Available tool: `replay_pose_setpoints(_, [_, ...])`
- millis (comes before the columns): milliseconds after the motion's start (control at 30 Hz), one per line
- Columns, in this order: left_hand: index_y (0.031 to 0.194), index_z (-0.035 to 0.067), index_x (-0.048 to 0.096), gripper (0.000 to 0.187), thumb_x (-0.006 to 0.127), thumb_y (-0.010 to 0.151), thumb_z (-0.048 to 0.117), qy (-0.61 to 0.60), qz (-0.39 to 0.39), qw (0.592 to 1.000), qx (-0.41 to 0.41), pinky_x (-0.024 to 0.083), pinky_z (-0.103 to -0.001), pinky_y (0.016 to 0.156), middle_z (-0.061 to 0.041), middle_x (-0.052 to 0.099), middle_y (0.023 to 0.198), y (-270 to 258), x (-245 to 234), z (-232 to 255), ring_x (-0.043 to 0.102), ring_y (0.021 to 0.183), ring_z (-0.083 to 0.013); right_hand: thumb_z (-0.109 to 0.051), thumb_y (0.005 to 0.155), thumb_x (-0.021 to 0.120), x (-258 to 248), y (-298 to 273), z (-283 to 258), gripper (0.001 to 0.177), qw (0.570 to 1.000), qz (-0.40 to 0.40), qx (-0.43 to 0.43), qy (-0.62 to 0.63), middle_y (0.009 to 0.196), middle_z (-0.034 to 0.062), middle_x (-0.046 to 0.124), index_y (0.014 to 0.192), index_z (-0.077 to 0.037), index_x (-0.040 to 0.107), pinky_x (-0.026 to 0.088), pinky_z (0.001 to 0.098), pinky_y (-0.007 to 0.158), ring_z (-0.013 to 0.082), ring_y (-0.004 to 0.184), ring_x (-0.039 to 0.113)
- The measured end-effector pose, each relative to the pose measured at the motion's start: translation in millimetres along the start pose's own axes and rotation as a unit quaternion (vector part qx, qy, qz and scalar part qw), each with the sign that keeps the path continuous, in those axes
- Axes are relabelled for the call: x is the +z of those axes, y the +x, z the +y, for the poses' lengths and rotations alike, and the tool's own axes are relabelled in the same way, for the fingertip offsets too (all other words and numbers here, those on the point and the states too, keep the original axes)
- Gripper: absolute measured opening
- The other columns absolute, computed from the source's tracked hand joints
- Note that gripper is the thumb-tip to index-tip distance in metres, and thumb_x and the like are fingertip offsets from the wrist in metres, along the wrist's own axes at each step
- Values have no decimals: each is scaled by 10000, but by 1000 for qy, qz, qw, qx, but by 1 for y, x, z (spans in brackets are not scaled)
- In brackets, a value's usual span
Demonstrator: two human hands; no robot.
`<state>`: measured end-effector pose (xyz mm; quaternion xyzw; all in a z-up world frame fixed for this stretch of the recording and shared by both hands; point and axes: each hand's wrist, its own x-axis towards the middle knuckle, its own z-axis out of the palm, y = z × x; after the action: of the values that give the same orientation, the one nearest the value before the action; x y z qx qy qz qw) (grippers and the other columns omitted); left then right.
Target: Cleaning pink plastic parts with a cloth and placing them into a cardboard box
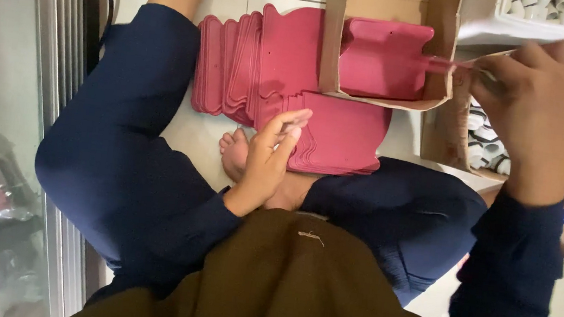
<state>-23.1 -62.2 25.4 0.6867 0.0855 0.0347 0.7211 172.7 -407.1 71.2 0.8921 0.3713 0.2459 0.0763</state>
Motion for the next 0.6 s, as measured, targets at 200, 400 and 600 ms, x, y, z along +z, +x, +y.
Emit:
replay_pose_setpoints(200, [1299, 91, 617, 320, 501, 1027, 216, 30, 1, 999, -44, 515, -300, 1051, -88, 686, 1318, 0, 2, -11, 647, 1259, -206, -454, 1064, 813, 43, 17, 9, 111, 978, -101, -89, -159, 810, -221, 537, 1032, -540, 750, 364, 330, 953, 119, 890, 528])
replay_pose_setpoints(400, [1301, 103, 612, 327, 493, 1034, 250, 44, -12, 997, -55, 497, -317, 1064, -79, 680, 1330, 3, 2, -15, 637, 1269, -210, -479, 1092, 702, 62, 48, 14, 193, 942, -165, -106, -271, 825, -306, 600, 947, -600, 665, 346, 305, 1003, 67, 911, 547])
replay_pose_setpoints(600, [1305, 100, 612, 326, 504, 1026, 230, 59, -7, 996, -60, 502, -316, 1049, -79, 678, 1335, 8, 1, -24, 635, 1263, -198, -421, 953, 677, 97, 65, 13, 150, 921, -200, -185, -280, 853, -321, 599, 813, -470, 655, 346, 248, 933, 15, 893, 547])
